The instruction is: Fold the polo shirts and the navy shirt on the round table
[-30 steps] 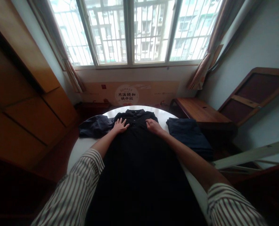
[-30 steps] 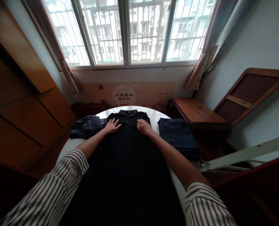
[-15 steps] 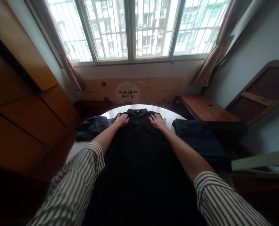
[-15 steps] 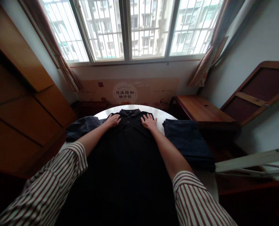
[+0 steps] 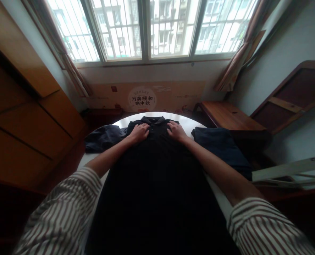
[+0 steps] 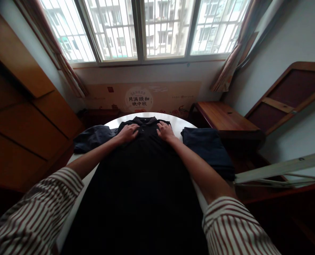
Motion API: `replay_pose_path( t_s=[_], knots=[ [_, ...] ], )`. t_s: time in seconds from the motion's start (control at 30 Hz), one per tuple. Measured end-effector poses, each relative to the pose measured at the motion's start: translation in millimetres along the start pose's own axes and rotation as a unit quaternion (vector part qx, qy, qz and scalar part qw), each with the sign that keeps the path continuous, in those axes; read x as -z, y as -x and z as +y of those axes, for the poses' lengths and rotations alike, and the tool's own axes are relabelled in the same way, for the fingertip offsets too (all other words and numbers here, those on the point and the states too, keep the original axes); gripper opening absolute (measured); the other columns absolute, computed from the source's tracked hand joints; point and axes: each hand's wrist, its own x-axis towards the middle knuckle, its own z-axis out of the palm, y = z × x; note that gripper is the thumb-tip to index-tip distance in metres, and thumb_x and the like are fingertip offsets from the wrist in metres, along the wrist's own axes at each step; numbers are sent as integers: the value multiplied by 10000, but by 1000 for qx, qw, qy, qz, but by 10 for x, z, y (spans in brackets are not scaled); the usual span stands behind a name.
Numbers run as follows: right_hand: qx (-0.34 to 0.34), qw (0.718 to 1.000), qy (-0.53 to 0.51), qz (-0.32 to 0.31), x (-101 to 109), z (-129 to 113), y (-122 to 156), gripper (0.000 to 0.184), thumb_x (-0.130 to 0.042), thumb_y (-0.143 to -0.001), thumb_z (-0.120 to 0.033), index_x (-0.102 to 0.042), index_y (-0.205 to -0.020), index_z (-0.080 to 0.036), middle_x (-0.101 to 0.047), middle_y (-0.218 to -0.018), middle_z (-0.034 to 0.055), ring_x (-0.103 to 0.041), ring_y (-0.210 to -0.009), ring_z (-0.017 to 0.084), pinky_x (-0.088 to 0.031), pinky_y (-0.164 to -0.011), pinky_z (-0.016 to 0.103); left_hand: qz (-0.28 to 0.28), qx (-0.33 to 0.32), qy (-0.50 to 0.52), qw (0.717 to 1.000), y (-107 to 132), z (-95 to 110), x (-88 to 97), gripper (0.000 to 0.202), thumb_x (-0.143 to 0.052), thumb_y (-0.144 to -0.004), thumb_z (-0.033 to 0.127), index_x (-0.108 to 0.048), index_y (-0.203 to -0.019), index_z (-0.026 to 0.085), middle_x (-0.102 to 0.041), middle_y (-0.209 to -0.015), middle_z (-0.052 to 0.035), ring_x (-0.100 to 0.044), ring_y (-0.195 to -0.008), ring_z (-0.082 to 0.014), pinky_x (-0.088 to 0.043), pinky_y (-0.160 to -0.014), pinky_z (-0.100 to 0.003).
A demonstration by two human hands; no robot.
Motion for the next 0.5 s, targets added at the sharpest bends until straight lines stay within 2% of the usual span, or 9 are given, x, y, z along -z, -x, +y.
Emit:
replay_pose_path(
  t_s=[0.07,0.13,0.2,0.27,0.33,0.37,0.43,0.5],
  knots=[
    [80,996,-22,-23,181,-146,445,381,-494,-965,-283,-590,-1304,-137,-568,-1368,137,-518,-1256,252,-380,-1088,362,-4,-127,69,990,673,229,120,333,-446,-982,283,-604,-1243,150,-614,-1270,-118,-588,-1153,-211,-435,-1051,-355],
    [198,977,-57,-53,344,-281,1098,293,-496,-975,-305,-656,-1173,-161,-652,-1172,122,-601,-1110,236,-454,-1002,347,-33,-205,116,971,1480,438,235,277,-435,-998,270,-645,-1153,178,-652,-1145,-86,-621,-1048,-174,-489,-967,-298],
    [270,953,-89,-101,458,-369,1865,248,-512,-977,-356,-696,-1015,-195,-673,-1055,94,-640,-972,208,-506,-916,338,-62,-245,122,960,2275,600,322,244,-462,-998,287,-670,-1089,199,-669,-1055,-70,-639,-947,-165,-524,-911,-305],
    [289,943,-101,-130,501,-387,2598,237,-568,-950,-392,-709,-981,-203,-687,-1046,91,-653,-960,207,-529,-898,349,-71,-253,117,958,2937,701,362,326,-590,-934,411,-655,-1165,191,-675,-1100,-91,-641,-998,-206,-549,-909,-341],
    [307,940,-85,-123,471,-341,3183,414,-670,-859,-497,-694,-1144,-199,-650,-1243,128,-598,-1166,279,-532,-945,396,-53,-248,78,964,3409,744,355,476,-658,-878,456,-625,-1247,157,-663,-1198,-129,-623,-1100,-258,-567,-923,-378],
    [311,942,-65,-104,434,-302,3405,508,-683,-844,-504,-653,-1252,-201,-606,-1338,136,-549,-1249,307,-528,-965,421,-39,-245,49,967,3576,751,339,472,-655,-885,412,-616,-1268,138,-650,-1245,-144,-609,-1147,-272,-570,-935,-386],
    [306,951,-17,-41,336,-220,3721,580,-672,-866,-430,-558,-1389,-206,-519,-1453,131,-470,-1340,328,-515,-998,450,-5,-240,-11,971,3804,749,298,366,-576,-922,226,-620,-1265,105,-628,-1301,-158,-582,-1214,-272,-565,-967,-378],
    [295,955,20,20,239,-148,3909,539,-621,-894,-285,-530,-1418,-201,-505,-1469,115,-467,-1348,312,-515,-1008,446,17,-239,-51,969,3938,734,265,371,-479,-903,59,-635,-1239,85,-624,-1314,-157,-566,-1248,-260,-552,-999,-362]
  ],
)
